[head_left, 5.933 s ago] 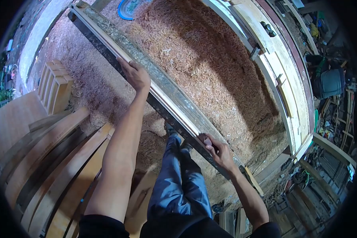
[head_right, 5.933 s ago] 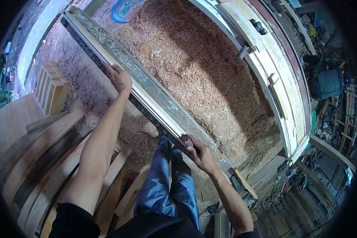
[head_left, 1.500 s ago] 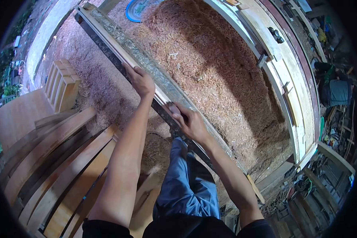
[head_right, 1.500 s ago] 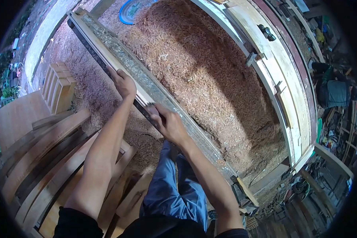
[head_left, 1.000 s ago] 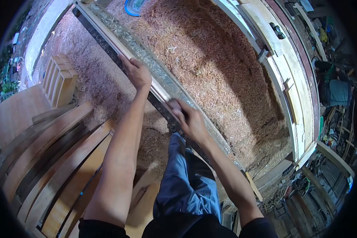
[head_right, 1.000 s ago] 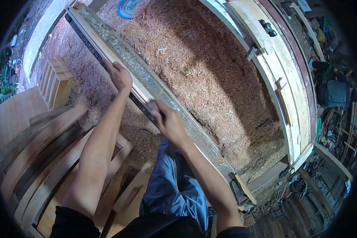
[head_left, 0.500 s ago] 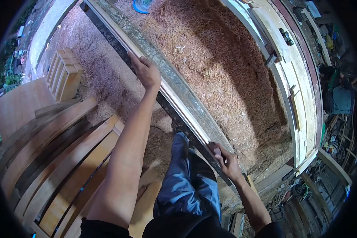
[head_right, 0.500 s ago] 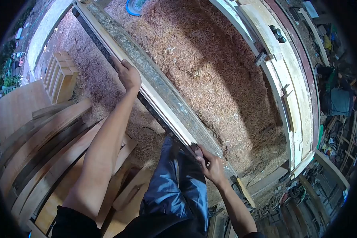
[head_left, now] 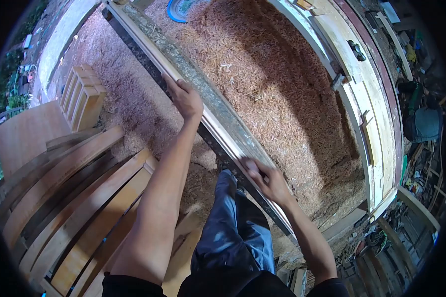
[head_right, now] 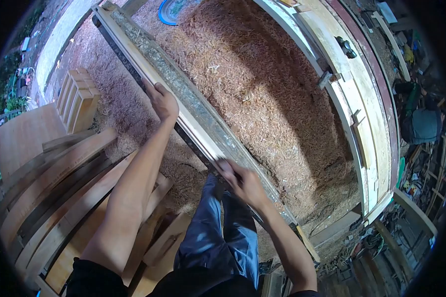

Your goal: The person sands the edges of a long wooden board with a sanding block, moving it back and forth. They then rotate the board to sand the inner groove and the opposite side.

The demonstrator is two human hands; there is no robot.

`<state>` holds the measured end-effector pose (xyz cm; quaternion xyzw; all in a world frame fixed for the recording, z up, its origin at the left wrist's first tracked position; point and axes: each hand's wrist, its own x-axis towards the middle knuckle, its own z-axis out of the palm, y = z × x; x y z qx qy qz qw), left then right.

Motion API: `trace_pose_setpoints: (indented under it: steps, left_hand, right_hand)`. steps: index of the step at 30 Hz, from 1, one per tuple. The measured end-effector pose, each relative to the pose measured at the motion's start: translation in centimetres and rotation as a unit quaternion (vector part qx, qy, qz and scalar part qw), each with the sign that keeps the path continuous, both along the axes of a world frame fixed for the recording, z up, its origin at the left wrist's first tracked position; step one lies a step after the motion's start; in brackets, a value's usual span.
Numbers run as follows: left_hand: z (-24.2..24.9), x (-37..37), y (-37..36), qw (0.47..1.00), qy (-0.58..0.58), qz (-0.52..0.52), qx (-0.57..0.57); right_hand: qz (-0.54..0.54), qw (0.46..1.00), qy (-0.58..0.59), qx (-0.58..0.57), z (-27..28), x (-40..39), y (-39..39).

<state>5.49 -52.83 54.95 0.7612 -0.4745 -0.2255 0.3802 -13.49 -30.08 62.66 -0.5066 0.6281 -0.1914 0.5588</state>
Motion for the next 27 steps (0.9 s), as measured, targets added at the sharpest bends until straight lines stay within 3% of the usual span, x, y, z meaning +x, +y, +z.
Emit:
trace_pose_setpoints:
  steps: [5,13,16,21,25,27]
  left_hand:
    - [-1.1,0.5,0.0,0.999,-0.025,-0.010,-0.041]
    - [-0.9,0.4,-0.2,0.999,-0.011,-0.013,-0.027]
    - [-1.0,0.4,-0.2,1.000,-0.003,-0.015,-0.021]
    - [-1.3,0.5,-0.1,0.999,-0.009,-0.020,-0.035]
    - [-0.8,0.5,0.0,1.000,0.021,-0.012,0.000]
    - [-1.3,1.2,0.0,0.999,0.009,-0.043,-0.015]
  right_hand:
    - [-0.013,0.998,-0.008,0.057,0.6,-2.7,5.7]
    - [-0.027,0.995,-0.012,-0.090,-1.7,5.0,-9.6]
    - [-0.018,0.997,-0.023,-0.075,-1.8,5.5,-11.7]
    - [-0.026,0.998,-0.041,-0.044,-0.4,2.5,-4.4]
    - [-0.040,0.999,0.022,0.021,0.8,-0.2,3.3]
    - [-0.045,0.998,0.037,0.029,0.9,0.1,2.7]
